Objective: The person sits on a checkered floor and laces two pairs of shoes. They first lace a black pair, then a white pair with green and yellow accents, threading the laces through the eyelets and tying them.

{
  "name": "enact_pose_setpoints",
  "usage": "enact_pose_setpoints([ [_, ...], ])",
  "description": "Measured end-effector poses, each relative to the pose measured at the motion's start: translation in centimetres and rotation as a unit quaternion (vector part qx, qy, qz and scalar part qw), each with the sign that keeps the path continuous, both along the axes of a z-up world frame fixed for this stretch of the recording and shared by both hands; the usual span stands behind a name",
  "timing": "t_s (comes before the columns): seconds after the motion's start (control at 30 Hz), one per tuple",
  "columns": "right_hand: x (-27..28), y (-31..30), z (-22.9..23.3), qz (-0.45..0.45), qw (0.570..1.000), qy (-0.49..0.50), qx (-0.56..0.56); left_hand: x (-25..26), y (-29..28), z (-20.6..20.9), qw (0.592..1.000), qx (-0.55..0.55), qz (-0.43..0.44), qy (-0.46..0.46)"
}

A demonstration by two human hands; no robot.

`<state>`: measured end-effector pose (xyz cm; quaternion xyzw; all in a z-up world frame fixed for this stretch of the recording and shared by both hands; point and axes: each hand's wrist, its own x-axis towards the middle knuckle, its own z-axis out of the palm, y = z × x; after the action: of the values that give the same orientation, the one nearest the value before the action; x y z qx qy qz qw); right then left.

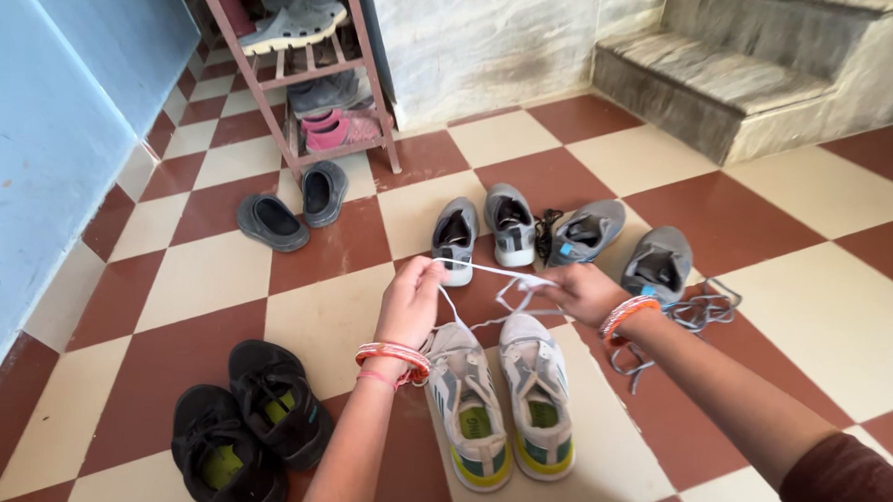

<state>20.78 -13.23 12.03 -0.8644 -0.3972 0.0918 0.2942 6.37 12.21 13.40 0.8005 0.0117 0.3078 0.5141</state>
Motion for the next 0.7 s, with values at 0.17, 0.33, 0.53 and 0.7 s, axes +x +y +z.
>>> enact_pose_setpoints([
  [0.17, -0.6, -3.4, -0.5, -0.010, 0.995, -0.102, -0.014, -1.6, -1.5, -1.6, 0.956, -0.272, -0.072, 0.084],
  [0.33, -3.6, -1.0, 0.4, 0.118, 0.973, -0.167, 0.105, -3.7, -3.9, -0.9, 0.999, 0.012, -0.002, 0.043],
  [0.53, -5.6, 2.7, -2.2, 0.062, 0.995, 0.046, 0.060, -4.0, -5.9, 0.1, 0.996, 0.041, 0.026, 0.071],
  [0.7, -1.8, 0.0, -11.4, -0.100, 0.981, -0.129, -0.106, -4.6, -2.8, -1.1, 0.995, -0.057, 0.071, 0.030],
])
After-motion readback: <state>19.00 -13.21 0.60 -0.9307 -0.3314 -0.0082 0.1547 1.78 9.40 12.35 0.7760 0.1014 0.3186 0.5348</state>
